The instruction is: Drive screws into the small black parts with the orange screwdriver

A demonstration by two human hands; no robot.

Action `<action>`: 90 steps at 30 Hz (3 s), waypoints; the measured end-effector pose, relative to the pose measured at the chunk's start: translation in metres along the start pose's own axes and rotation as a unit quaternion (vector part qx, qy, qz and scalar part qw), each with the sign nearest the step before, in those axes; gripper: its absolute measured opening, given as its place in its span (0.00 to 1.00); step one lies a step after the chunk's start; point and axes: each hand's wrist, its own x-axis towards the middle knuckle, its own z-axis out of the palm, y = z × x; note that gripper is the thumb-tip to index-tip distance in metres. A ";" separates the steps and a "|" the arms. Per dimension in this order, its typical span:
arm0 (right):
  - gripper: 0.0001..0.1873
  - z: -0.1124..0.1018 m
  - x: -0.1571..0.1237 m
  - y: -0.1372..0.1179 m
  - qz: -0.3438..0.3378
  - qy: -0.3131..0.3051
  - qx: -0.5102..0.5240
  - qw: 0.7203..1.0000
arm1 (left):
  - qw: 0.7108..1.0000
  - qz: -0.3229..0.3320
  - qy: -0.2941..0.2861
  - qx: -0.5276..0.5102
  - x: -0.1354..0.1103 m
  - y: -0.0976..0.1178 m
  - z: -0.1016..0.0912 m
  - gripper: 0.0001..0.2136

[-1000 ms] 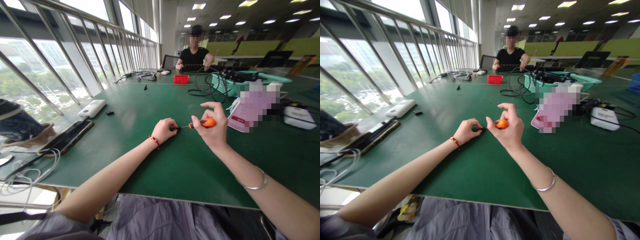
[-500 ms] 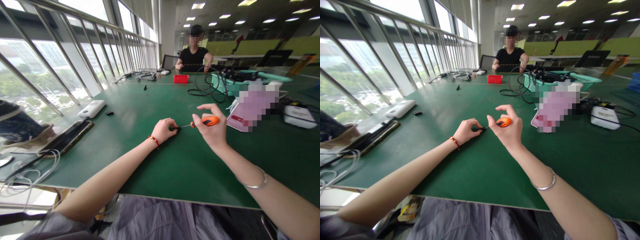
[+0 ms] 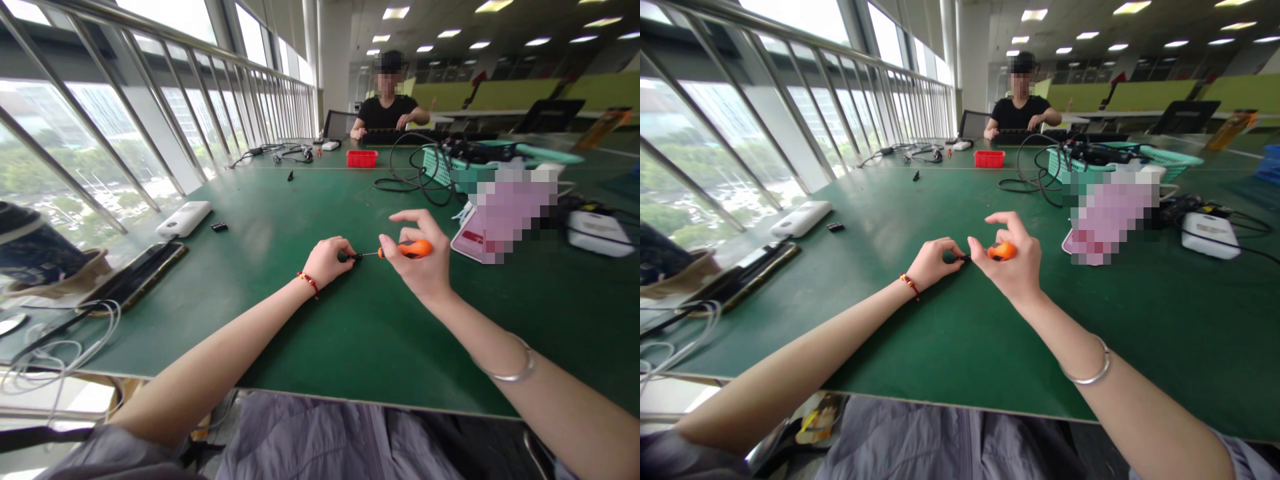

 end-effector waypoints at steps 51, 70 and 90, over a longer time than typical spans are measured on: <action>0.16 0.001 0.001 0.002 0.026 0.013 -0.026 0.999 | 1.000 -0.003 -0.004 0.004 0.000 0.000 -0.001 0.02; 0.12 -0.001 0.000 -0.001 0.008 -0.009 -0.036 0.999 | 1.000 0.005 0.001 0.007 0.000 0.000 0.000 0.02; 0.12 -0.001 0.001 0.002 -0.004 -0.016 0.004 1.000 | 1.000 -0.001 0.001 0.002 0.000 0.001 -0.001 0.02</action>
